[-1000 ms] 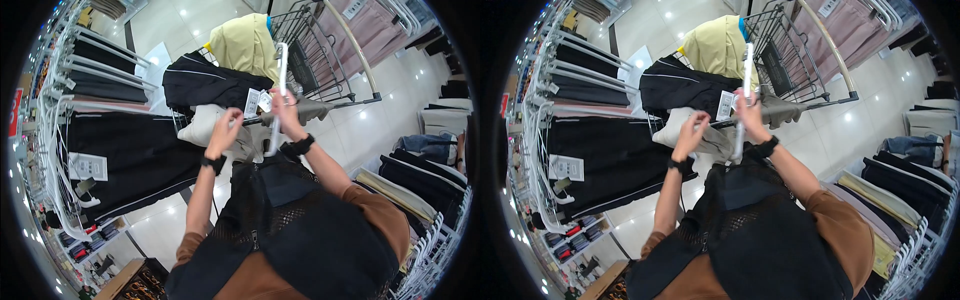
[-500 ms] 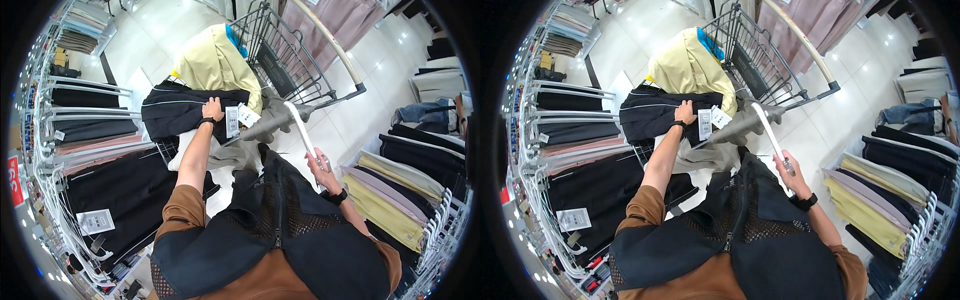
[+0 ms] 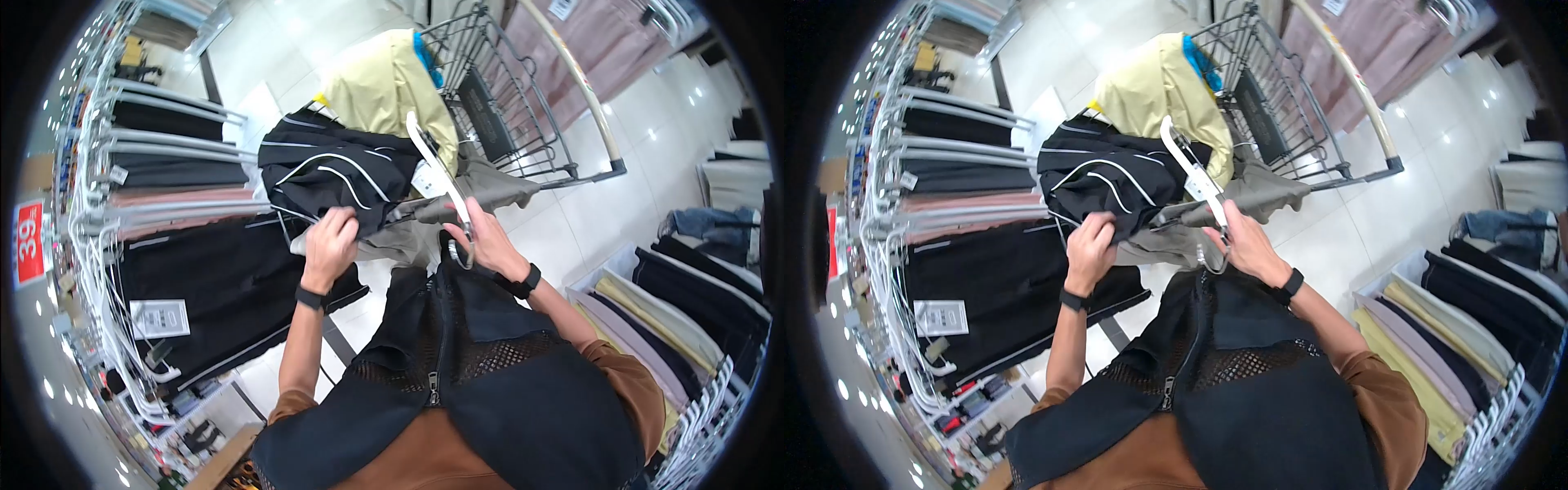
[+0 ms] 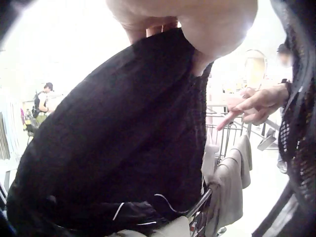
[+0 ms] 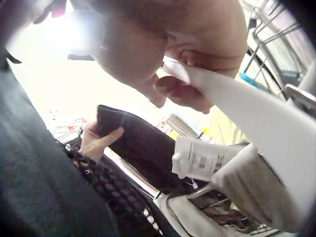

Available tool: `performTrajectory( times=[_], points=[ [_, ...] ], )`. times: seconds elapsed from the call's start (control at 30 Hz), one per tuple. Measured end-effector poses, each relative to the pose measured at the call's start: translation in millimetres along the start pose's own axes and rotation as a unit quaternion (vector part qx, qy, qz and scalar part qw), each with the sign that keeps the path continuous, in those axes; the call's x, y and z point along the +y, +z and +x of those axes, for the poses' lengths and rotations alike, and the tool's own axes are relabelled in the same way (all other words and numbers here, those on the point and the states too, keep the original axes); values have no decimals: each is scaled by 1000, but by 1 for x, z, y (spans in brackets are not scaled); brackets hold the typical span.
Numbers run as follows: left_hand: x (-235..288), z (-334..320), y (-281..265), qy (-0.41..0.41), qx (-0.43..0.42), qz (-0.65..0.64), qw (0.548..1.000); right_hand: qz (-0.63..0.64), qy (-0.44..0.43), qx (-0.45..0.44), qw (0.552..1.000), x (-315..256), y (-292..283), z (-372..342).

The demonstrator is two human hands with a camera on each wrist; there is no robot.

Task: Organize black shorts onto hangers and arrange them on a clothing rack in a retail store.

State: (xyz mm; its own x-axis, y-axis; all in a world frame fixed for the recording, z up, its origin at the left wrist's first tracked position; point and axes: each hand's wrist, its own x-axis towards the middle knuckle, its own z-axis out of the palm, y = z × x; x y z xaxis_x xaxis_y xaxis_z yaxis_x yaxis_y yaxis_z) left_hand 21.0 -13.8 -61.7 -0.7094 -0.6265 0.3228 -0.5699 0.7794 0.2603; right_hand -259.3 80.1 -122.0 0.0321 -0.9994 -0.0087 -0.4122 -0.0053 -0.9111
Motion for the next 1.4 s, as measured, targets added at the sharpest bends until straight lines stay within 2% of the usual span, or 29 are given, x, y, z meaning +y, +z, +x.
performTrajectory(
  times=[0.13,0.2,0.23,0.27,0.33,0.37,0.4,0.47,0.53,0.6,0.63,0.67,0.73,0.77,0.8,0.87,0.9,0.93,1.0,1.03,1.07,1.13,1.17,1.23,1.33,1.37,1.4],
  points=[
    [52,-47,-44,-4,97,45,994,-21,-78,-67,994,-9,37,22],
    [76,-68,-55,-16,133,81,988,67,-160,-84,981,-36,47,26],
    [89,-75,-63,-32,140,90,986,57,-143,-142,978,-39,52,26],
    [98,-83,-70,-50,156,86,983,6,-64,-249,966,-37,57,28],
    [115,-99,-81,-96,202,117,968,28,-190,-244,951,-31,73,26],
    [124,-105,-89,-115,219,120,961,7,-204,-238,949,-26,84,24],
    [130,-113,-95,-121,240,122,955,9,-211,-251,945,-29,89,24],
    [149,-129,-104,-167,272,156,935,-35,-156,-285,945,-34,97,23],
    [166,-138,-112,-178,308,175,918,-10,-185,-271,945,-35,113,21],
    [185,-146,-117,-200,362,158,897,49,-228,-217,948,-34,128,18],
    [189,-146,-134,-181,307,163,920,67,-198,-234,949,-35,132,14],
    [191,-162,-135,-189,308,168,917,92,-152,-267,947,-29,139,9],
    [201,-191,-131,-230,315,-8,921,136,-199,-268,933,-40,141,5],
    [192,-155,-113,-121,493,115,854,119,-243,-262,926,-36,146,2],
    [191,-156,-109,-124,495,119,852,134,-281,-255,915,-34,150,0],
    [191,-161,-100,-153,591,132,781,171,-342,-238,893,-36,153,-2],
    [204,-146,-115,-200,545,76,810,170,-342,-240,892,-43,150,-2],
    [215,-168,-110,-201,547,76,809,182,-321,-262,892,-52,145,-3],
    [233,-228,-94,-470,449,123,750,190,-299,-286,890,-57,142,-7],
    [222,-172,-120,-364,471,179,783,193,-269,-331,884,-57,143,-11],
    [226,-173,-121,-377,465,178,781,195,-237,-375,875,-57,144,-15],
    [226,-176,-114,-359,518,149,762,185,-224,-430,855,-57,145,-23],
    [230,-182,-113,-358,520,147,761,199,-251,-432,843,-60,143,-27],
    [239,-196,-111,-414,520,126,737,199,-286,-454,820,-75,134,-34],
    [254,-217,-112,-435,528,117,720,191,-330,-484,788,-90,133,-52],
    [261,-225,-113,-434,531,116,719,197,-308,-521,771,-97,133,-59],
    [269,-234,-114,-469,537,122,690,202,-311,-536,758,-102,136,-67]
  ],
)
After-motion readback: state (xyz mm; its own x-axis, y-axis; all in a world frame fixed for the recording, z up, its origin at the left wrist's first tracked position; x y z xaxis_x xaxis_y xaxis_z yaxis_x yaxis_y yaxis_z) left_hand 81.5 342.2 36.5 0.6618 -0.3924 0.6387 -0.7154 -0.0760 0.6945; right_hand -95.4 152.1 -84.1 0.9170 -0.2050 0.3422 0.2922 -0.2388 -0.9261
